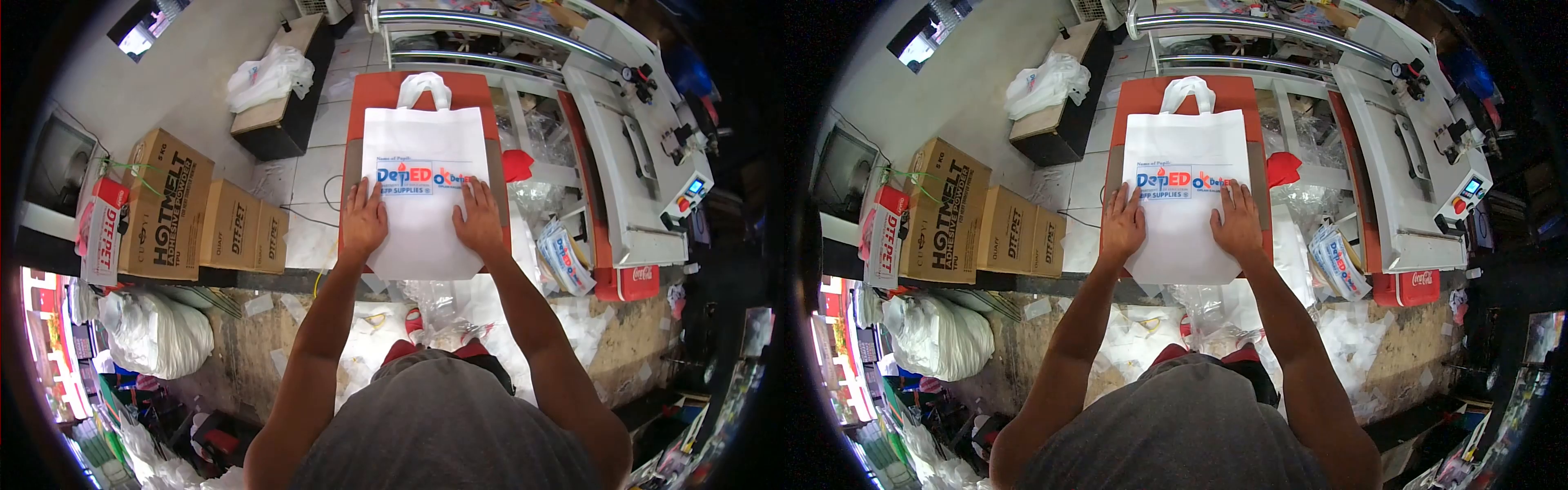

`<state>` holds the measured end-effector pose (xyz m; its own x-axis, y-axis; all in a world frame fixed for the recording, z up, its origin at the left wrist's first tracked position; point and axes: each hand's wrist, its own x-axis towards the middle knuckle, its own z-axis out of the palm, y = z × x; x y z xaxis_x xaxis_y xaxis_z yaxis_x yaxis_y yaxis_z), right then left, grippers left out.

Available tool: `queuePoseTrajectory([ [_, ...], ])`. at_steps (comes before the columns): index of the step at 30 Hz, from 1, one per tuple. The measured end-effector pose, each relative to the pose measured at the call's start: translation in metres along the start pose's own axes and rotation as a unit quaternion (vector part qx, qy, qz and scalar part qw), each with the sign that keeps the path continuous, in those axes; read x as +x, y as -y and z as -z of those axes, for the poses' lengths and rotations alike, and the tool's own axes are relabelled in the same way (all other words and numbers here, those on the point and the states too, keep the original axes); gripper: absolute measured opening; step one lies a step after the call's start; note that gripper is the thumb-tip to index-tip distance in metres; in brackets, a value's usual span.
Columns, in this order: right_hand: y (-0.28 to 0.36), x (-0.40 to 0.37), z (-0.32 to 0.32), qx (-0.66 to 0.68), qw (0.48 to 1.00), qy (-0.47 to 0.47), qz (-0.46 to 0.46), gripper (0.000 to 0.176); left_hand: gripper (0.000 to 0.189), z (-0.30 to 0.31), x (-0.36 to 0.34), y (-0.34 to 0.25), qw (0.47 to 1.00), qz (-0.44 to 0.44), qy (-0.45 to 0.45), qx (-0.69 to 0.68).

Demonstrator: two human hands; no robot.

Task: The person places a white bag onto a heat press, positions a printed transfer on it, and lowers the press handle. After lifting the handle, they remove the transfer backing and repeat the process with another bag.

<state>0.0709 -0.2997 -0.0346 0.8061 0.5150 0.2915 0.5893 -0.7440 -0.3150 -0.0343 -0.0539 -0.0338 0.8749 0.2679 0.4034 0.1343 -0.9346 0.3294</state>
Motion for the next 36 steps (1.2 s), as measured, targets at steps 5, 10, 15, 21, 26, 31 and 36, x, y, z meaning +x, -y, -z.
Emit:
queuePoseTrajectory([
  [5,0.002,0.0,0.001,0.003,1.0,-0.006,-0.003,0.057,0.045,-0.001,0.0,0.003,1.0,0.002,0.013,0.009],
  [10,-0.006,0.0,0.047,0.144,0.98,-0.136,-0.012,0.045,0.048,-0.002,-0.008,0.028,0.976,0.047,-0.071,-0.198],
  [15,-0.094,-0.052,0.165,0.077,0.956,-0.261,-0.109,0.023,0.051,0.032,-0.084,0.093,0.919,0.23,-0.083,-0.31],
  [21,-0.244,-0.089,0.284,-0.27,0.889,-0.334,-0.158,0.02,0.035,0.023,-0.224,0.153,0.941,0.3,-0.106,-0.112],
  [26,-0.372,-0.082,0.283,-0.301,0.927,-0.166,-0.149,0.032,0.022,-0.013,-0.373,0.191,0.936,0.334,0.108,-0.016],
  [31,-0.368,-0.058,0.276,-0.313,0.901,-0.105,-0.281,0.041,0.029,-0.015,-0.453,0.189,0.846,0.403,0.339,-0.082],
  [36,-0.325,-0.066,0.27,-0.299,0.913,-0.133,-0.244,0.039,0.033,-0.021,-0.494,0.187,0.802,0.382,0.454,-0.068],
])
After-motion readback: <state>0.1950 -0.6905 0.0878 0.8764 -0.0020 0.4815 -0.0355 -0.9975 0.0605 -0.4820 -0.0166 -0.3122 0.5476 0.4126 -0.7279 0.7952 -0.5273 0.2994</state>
